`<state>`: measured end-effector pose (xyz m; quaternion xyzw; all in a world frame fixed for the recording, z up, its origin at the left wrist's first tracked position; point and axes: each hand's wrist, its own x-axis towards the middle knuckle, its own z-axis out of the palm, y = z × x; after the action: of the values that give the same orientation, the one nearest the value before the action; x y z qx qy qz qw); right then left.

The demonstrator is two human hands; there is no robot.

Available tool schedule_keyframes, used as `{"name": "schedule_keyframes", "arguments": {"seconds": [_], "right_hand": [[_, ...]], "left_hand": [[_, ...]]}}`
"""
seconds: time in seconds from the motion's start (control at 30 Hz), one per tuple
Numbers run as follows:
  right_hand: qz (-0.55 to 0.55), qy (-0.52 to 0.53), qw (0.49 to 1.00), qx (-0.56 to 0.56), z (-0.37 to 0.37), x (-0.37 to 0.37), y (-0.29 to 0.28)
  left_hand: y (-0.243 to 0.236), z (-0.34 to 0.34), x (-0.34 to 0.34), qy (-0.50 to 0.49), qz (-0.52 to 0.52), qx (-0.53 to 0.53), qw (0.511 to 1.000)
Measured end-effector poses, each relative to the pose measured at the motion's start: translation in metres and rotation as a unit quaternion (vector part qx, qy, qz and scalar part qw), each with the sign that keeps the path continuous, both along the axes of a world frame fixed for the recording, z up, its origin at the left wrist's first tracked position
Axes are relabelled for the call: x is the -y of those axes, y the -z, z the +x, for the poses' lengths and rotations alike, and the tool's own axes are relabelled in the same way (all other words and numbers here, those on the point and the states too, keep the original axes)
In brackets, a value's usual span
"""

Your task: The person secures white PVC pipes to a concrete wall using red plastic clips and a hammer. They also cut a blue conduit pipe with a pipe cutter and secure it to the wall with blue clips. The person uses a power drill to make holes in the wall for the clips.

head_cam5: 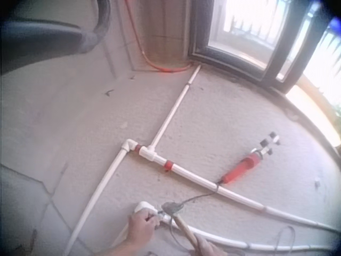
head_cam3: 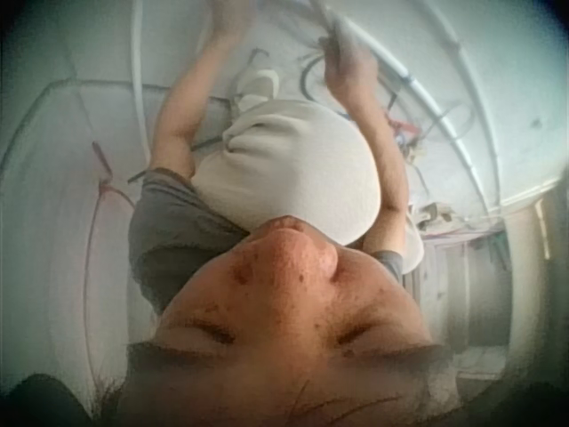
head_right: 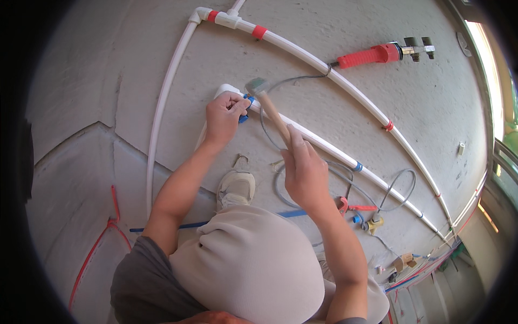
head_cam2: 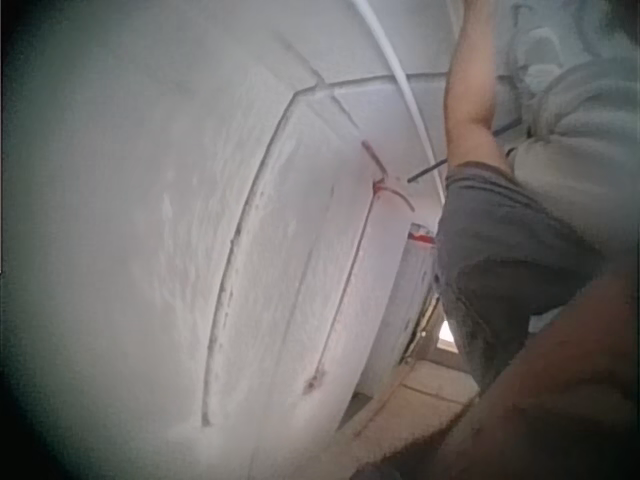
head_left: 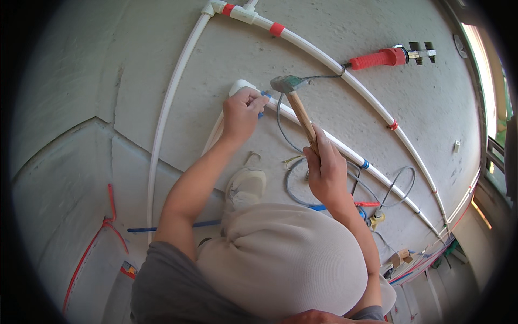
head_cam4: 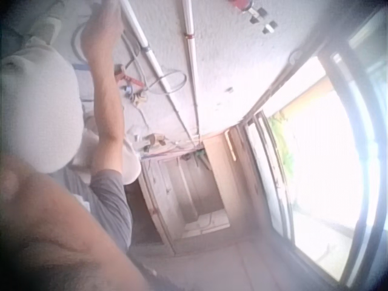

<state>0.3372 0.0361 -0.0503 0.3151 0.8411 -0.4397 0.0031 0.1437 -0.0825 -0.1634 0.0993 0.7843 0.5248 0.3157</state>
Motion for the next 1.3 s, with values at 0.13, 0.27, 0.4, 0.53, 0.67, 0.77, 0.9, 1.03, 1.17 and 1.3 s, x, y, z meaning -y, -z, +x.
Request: {"name": "schedule_keyframes", "arguments": {"seconds": [0.13,0.27,0.4,0.53,0.67,0.77,0.9,1.03,1.17,1.3], "right_hand": [[0.022,-0.031,0.999,0.005,-0.009,0.007,0.008],[0.041,-0.036,0.998,0.02,-0.012,0.01,0.02],[0.094,-0.003,0.989,-0.117,-0.005,0.018,0.028],[0.019,-0.031,0.998,0.048,-0.006,0.022,0.042],[0.074,0.005,0.997,-0.031,-0.001,0.025,0.038],[0.15,0.013,0.973,-0.177,-0.005,0.029,0.033],[0.046,-0.041,0.998,0.027,-0.011,0.028,0.033],[0.1,0.003,0.993,-0.058,-0.002,0.028,0.036],[0.014,0.069,0.996,-0.047,0.004,0.035,0.044],[0.052,0.012,0.998,0.026,-0.006,0.032,0.054]], "left_hand": [[0.009,0.001,0.002,-0.002,0.025,0.012,1.0],[0.009,0.003,0.004,0.003,0.017,-0.025,1.0],[0.002,0.011,0.007,0.005,-0.068,-0.118,0.991],[0.005,0.019,0.005,0.024,-0.099,-0.181,0.978],[0.015,0.022,0.005,0.007,-0.08,-0.222,0.972],[0.02,0.022,0.007,-0.003,-0.059,-0.236,0.97],[0.025,0.022,0.006,-0.032,-0.033,-0.17,0.984],[0.024,0.022,0.005,-0.037,-0.055,-0.156,0.986],[0.022,0.025,0.004,-0.037,-0.05,-0.189,0.98],[0.021,0.028,0.002,-0.063,-0.044,-0.153,0.985]]}}
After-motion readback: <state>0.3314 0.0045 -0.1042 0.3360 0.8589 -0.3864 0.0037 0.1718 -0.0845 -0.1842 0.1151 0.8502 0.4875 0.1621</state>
